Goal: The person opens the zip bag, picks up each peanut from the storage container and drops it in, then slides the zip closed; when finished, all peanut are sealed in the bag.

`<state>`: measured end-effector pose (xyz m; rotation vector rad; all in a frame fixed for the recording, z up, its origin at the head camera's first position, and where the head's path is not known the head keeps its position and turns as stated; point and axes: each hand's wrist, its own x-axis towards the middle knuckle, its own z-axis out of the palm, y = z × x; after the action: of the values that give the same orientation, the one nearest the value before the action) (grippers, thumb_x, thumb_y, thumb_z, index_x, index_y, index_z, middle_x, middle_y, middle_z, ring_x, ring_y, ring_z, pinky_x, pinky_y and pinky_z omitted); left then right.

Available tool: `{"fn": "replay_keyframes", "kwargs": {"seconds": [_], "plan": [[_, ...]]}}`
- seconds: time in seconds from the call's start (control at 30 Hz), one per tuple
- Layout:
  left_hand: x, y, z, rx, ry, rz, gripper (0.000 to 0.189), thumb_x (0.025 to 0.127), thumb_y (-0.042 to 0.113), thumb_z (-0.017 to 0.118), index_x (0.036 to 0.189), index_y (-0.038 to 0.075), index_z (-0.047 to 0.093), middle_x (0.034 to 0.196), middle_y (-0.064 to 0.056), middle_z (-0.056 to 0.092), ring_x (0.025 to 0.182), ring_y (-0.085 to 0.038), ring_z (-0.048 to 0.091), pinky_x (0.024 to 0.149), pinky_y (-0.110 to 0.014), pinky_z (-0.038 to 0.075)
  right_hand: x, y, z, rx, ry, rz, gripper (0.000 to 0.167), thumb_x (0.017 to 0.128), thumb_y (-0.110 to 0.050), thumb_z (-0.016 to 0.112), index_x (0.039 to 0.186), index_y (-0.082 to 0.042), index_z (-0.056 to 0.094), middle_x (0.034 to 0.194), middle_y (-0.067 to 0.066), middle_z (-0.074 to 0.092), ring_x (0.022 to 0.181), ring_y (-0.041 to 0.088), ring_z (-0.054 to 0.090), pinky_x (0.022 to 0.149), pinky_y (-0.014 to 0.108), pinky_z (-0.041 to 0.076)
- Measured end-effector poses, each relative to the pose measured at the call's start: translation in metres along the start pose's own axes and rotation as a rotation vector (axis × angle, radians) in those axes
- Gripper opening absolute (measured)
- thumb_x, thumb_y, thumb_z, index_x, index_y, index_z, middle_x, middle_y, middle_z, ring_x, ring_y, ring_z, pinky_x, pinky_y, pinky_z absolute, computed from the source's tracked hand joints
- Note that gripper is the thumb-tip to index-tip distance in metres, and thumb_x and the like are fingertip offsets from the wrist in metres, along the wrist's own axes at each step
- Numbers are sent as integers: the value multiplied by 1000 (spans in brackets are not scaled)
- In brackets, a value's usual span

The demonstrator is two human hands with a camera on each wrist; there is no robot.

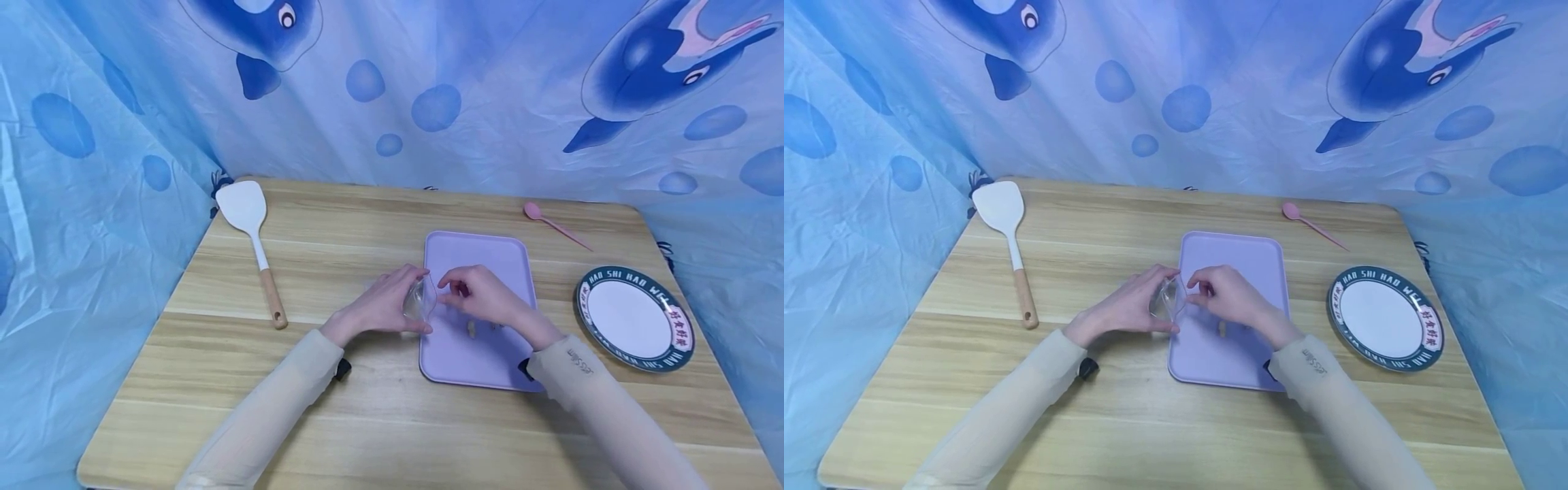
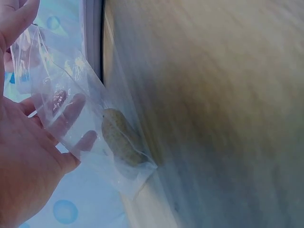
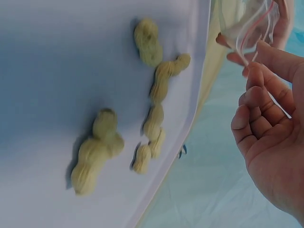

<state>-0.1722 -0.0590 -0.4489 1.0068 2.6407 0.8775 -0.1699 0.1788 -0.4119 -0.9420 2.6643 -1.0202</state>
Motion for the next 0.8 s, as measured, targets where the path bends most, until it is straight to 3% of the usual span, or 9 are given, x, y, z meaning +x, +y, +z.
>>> {"fn": "replay_keyframes", "kwargs": {"seconds": [0.37,0.8], "plan": [[-1,1,0,-2,7,-4,104,70,55,85,151,11,37,140,-4,49,126,-18,49,110,-49,33,-23,24,-25,-13,110,-37,16,82,1,79,97,1,73,76,-2,62,66,13,54,59,26,46],[-3,1,-2,1,3,-17,106,70,55,86,152,12,35,141,-4,49,124,-17,50,110,-48,32,-65,52,-48,-87,73,131,22,84,-6,80,104,-1,73,92,5,67,82,18,59,69,35,51]]}}
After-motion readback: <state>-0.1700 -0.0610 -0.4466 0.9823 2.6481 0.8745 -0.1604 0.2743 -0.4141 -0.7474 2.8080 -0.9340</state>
